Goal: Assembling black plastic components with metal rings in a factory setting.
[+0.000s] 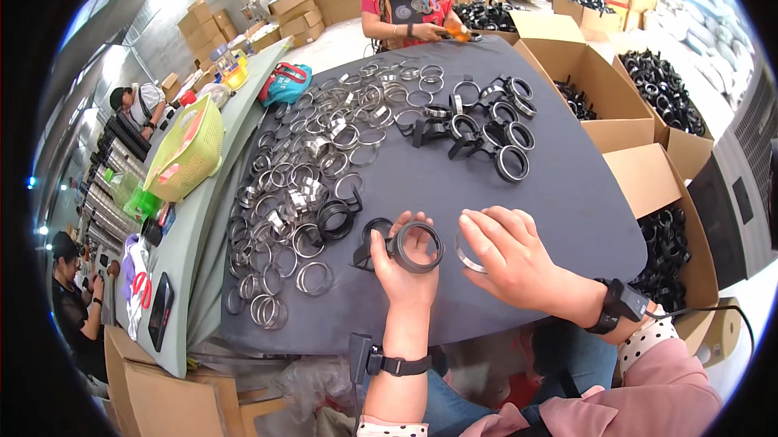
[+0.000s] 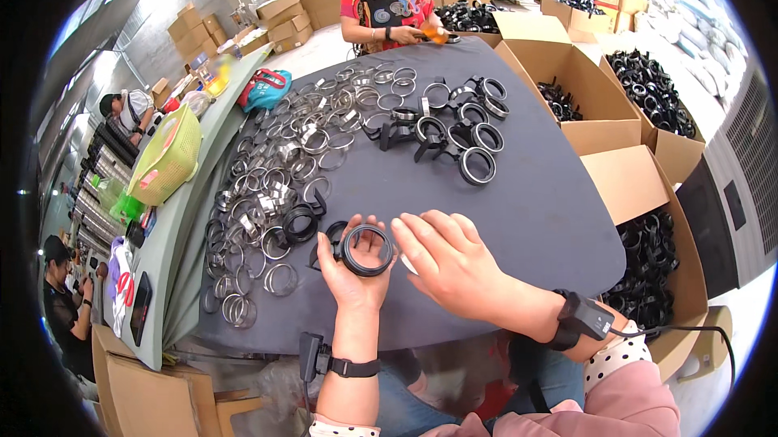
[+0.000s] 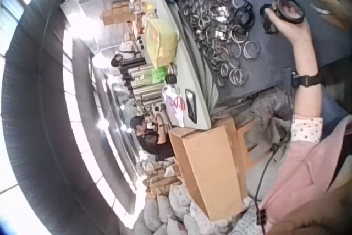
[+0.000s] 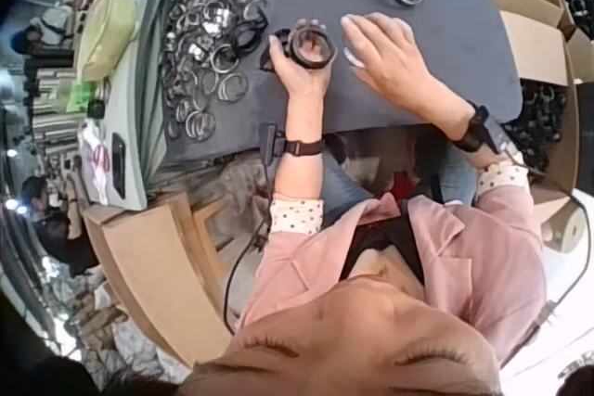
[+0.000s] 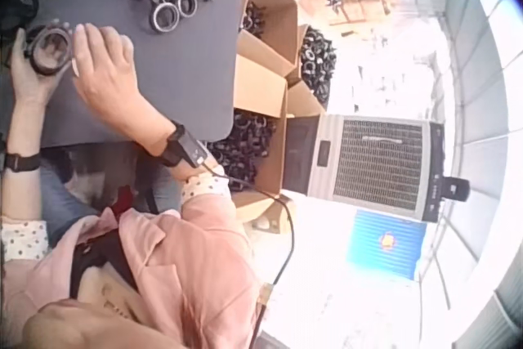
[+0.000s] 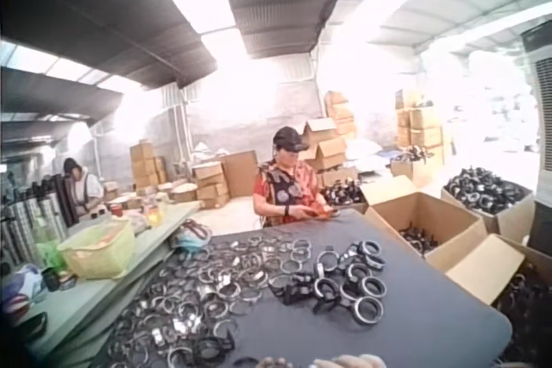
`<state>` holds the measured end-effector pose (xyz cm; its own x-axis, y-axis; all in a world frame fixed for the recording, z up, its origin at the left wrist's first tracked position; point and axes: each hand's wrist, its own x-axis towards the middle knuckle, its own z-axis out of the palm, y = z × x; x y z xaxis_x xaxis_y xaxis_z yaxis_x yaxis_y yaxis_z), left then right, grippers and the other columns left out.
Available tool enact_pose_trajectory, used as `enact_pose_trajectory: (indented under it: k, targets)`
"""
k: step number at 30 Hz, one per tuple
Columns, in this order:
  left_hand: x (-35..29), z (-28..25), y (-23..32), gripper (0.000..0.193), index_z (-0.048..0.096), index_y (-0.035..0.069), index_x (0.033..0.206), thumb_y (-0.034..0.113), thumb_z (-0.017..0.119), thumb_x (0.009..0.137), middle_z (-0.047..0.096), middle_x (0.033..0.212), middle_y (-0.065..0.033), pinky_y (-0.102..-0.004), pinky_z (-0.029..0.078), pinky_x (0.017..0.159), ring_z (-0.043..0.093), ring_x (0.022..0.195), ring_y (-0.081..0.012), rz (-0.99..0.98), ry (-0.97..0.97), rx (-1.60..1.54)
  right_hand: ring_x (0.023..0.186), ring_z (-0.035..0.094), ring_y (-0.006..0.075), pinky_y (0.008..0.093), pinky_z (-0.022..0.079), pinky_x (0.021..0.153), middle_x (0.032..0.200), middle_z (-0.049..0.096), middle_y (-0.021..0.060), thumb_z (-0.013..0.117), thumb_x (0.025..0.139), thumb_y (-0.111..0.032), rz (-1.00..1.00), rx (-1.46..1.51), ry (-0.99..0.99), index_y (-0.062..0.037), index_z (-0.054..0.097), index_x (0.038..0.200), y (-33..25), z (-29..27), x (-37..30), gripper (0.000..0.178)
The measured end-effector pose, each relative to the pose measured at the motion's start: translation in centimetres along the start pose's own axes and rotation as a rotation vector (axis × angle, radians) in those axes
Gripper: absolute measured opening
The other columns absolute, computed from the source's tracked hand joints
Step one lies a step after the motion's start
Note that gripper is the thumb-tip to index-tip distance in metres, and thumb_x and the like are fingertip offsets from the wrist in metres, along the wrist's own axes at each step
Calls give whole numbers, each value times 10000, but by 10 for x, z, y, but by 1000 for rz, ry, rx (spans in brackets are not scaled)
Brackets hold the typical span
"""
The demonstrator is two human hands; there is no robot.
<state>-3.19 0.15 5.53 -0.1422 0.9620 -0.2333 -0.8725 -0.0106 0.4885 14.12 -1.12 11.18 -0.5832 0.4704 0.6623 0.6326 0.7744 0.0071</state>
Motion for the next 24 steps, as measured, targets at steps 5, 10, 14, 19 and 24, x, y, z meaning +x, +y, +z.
enact_pose_trajectory:
  k: [5,10,14,19,24]
  targets:
    - [-6,-5,-2,500,555,116,1138,540,400,923,567,1117,-42,-356,390,848,508,1074,-184,-16,-64,-15,1089,513,309,427,394,911,1249,524,145,779,627,-187,-14,104,-19,24,454,1309,-5,7,7,785]
    - [-16,2,-9,509,533,53,1183,466,341,958,585,1111,-125,-398,469,918,569,1047,-252,18,-103,114,1108,479,372,467,390,944,1249,481,196,749,679,-194,86,343,-11,42,427,1322,-12,28,5,758]
    - [-14,-2,-21,484,487,44,1256,415,364,969,576,1168,-139,-406,461,965,559,1115,-262,87,-268,84,1163,409,426,495,355,992,1289,391,255,690,761,-219,183,493,11,72,384,1336,-16,51,-5,713]
    - [-18,0,-27,509,447,35,1307,406,426,959,519,1289,-147,-396,401,1046,507,1200,-267,174,-371,137,1177,395,434,513,323,1016,1300,379,261,648,774,-190,208,505,66,74,373,1346,-20,63,-7,688]
    - [-18,1,-26,551,442,32,1312,450,441,953,512,1294,-148,-403,400,1048,500,1206,-267,191,-365,165,1173,394,441,518,325,1012,1300,375,264,648,767,-180,210,512,51,76,376,1343,-21,63,-7,686]
